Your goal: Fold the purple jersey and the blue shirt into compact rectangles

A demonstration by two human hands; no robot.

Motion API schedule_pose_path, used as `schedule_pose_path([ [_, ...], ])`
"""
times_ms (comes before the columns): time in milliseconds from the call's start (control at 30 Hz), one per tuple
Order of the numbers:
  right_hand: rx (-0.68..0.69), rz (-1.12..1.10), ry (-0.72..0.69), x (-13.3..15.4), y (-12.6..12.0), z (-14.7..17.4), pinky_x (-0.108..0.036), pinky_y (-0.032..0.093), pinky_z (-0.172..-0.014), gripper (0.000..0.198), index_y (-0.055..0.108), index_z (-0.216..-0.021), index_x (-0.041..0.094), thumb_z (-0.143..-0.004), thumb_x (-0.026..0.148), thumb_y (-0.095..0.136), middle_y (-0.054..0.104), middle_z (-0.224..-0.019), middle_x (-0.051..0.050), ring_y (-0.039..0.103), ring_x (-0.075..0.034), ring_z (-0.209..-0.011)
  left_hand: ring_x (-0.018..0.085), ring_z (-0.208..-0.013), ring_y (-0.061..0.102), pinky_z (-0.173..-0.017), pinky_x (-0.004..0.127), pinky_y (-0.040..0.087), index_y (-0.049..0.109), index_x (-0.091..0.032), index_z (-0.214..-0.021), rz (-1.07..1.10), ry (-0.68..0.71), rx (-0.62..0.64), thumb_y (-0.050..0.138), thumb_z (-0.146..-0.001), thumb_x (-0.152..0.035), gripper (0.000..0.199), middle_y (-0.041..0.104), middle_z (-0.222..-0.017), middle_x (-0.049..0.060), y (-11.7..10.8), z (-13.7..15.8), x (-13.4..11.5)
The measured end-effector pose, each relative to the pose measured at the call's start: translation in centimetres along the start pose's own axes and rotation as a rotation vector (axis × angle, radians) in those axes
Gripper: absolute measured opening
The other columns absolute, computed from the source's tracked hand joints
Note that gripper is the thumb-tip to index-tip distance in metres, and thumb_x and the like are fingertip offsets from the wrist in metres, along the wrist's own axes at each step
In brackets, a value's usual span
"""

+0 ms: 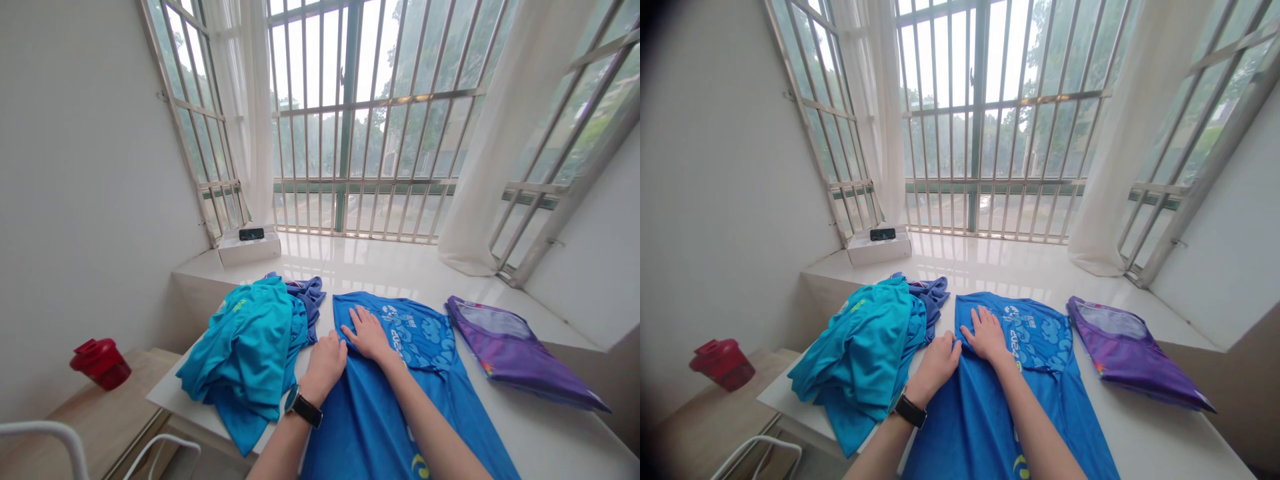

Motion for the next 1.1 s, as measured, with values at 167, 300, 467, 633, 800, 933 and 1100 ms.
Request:
schedule_pose_path([
  [167, -0.005, -0.002, 0.002, 0.1, -0.3, 0.2, -0.042, 0.013, -0.121, 0.074, 0.032, -0.155, 0.012, -0.098, 0.059, 0.033, 0.024, -0.163, -0.016, 0.021, -0.03, -0.151, 0.022, -0.102, 0.069, -0.084, 0.028, 0.05, 0.055, -0.018, -0.114, 0.025, 0.01, 0.043, 0.039, -0.101, -0.024, 0.022, 0.072, -0.108, 0.012, 0.5, 0.7, 0.8],
  [300, 0.012, -0.004, 0.006, 0.1, -0.3, 0.2, -0.042, 0.012, -0.121, 0.075, 0.031, -0.156, 0.012, -0.097, 0.06, 0.032, 0.023, -0.164, -0.016, 0.019, -0.029, -0.152, 0.024, -0.101, 0.067, -0.083, 0.029, 0.049, 0.055, -0.018, -0.115, 0.015, 0.024, 0.067, 0.046, -0.091, -0.016, 0.026, 0.071, -0.106, 0.011, 0.8, 1.7, 1.3],
  [467, 0.053, -0.004, 0.021, 0.0, 0.0, 0.1, -0.041, 0.009, -0.122, 0.078, 0.027, -0.157, 0.013, -0.096, 0.062, 0.028, 0.019, -0.165, -0.013, 0.014, -0.028, -0.153, 0.024, -0.1, 0.066, -0.08, 0.028, 0.046, 0.056, -0.019, -0.112, 0.091, 0.049, 0.111, 0.051, -0.078, -0.01, 0.035, 0.069, -0.106, 0.009, 0.5, 3.8, 1.4],
  [633, 0.05, -0.011, 0.014, 0.0, 0.1, 0.1, -0.041, 0.007, -0.122, 0.079, 0.027, -0.157, 0.012, -0.096, 0.063, 0.027, 0.018, -0.165, -0.014, 0.014, -0.029, -0.153, 0.023, -0.104, 0.062, -0.086, 0.028, 0.043, 0.055, -0.019, -0.11, 0.1, 0.042, 0.085, 0.048, -0.073, -0.005, 0.04, 0.067, -0.109, 0.008, 0.3, 6.9, 1.7],
  [800, 0.044, -0.007, 0.016, -0.1, 0.3, 0.0, -0.041, 0.008, -0.121, 0.078, 0.028, -0.157, 0.013, -0.097, 0.063, 0.027, 0.02, -0.165, -0.015, 0.015, -0.029, -0.152, 0.022, -0.1, 0.062, -0.084, 0.028, 0.042, 0.054, -0.021, -0.107, 0.094, -0.012, 0.115, 0.049, -0.072, -0.006, 0.038, 0.066, -0.108, 0.006, 0.4, 10.8, 2.8],
  [933, 0.038, -0.002, 0.016, -0.2, 0.4, -0.1, -0.041, 0.01, -0.121, 0.078, 0.028, -0.157, 0.014, -0.096, 0.063, 0.027, 0.021, -0.165, -0.014, 0.016, -0.029, -0.152, 0.022, -0.099, 0.063, -0.082, 0.029, 0.043, 0.055, -0.022, -0.107, 0.019, -0.068, 0.155, 0.049, -0.072, -0.004, 0.04, 0.064, -0.109, 0.006, -0.8, 13.6, 2.9],
  [1100, 0.043, 0.011, 0.016, -0.2, 0.4, -0.2, -0.041, 0.01, -0.121, 0.077, 0.028, -0.157, 0.014, -0.097, 0.062, 0.028, 0.02, -0.165, -0.014, 0.016, -0.029, -0.152, 0.024, -0.094, 0.068, -0.073, 0.03, 0.046, 0.058, -0.023, -0.113, -0.099, -0.164, 0.297, 0.049, -0.074, -0.001, 0.046, 0.062, -0.116, 0.006, -1.4, 15.9, 2.0],
])
Point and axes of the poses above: each hand's wrist, its own z-axis away from the middle knuckle, its own y-axis out of the palm, x = y × z, the point moved 8 cm from there along -z, towards the middle knuckle
